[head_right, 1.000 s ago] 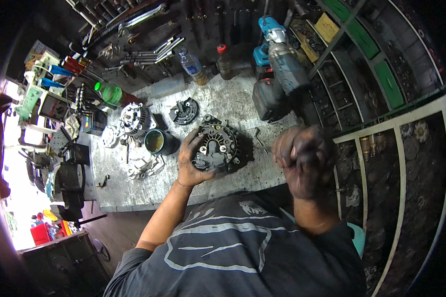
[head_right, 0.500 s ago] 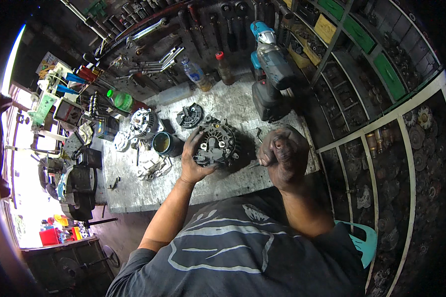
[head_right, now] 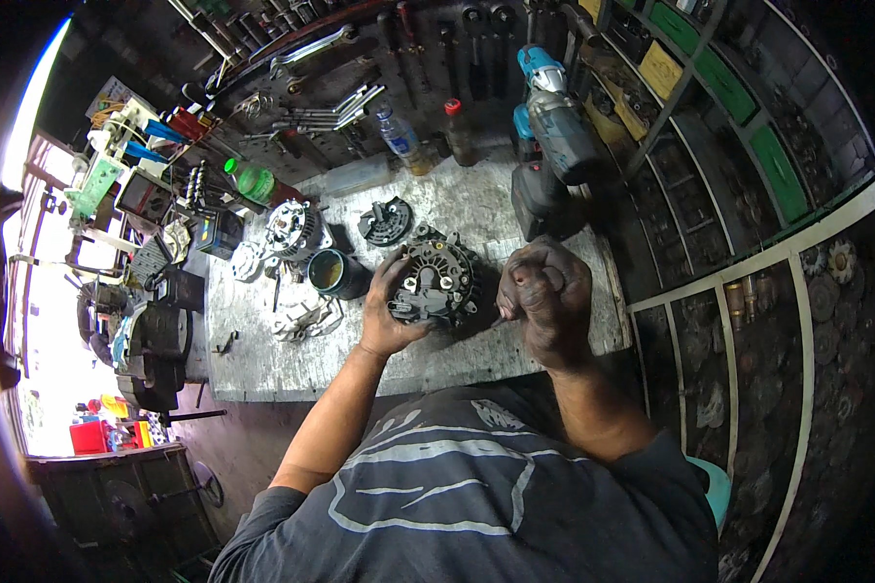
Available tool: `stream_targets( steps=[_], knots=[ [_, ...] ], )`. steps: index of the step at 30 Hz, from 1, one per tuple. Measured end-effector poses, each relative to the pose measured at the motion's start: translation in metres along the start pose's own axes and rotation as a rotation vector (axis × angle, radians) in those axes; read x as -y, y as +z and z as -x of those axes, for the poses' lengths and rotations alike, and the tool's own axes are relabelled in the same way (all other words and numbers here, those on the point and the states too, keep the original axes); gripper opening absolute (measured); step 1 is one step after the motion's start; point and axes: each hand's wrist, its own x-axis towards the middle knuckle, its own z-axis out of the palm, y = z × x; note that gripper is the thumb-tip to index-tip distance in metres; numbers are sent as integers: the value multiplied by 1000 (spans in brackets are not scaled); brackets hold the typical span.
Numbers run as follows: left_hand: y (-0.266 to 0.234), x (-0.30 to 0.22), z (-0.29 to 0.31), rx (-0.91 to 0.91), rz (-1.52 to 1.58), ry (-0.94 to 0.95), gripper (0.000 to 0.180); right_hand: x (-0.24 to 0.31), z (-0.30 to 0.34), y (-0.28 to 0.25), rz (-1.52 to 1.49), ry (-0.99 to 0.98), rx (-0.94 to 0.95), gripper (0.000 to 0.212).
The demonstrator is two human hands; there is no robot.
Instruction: The person disassembles an alternator on a workbench, removes a circular component, and uses a screwdriver to adjust internal parts. They then retrieve a socket from a tool kit and walk to a car battery where another person is working.
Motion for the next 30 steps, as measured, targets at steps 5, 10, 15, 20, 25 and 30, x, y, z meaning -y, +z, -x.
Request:
stream_targets(
  steps=[5, 10, 15, 20, 25, 30],
  knots=[
    [3, 8, 12, -38, 169, -123, 144, -14, -2, -31, 919, 325, -12, 37],
    [-10, 11, 62, -138, 245, -92, 134, -83, 1, -103, 1511, 532, 110, 61],
    [-41, 14, 136, -82, 39, -341, 111, -152, 4, -158, 1660, 252, 64, 61],
    [-60, 23, 180, -177, -65, -455, 92, -168, 18, -171, 1653, 260, 26, 60],
    [-71, 44, 205, -231, -79, -529, 83, -159, 41, -171, 1721, 73, 40, 63],
    [-74, 66, 209, -229, -181, -444, 73, -145, 62, -159, 1781, 27, -7, 60]
  ],
)
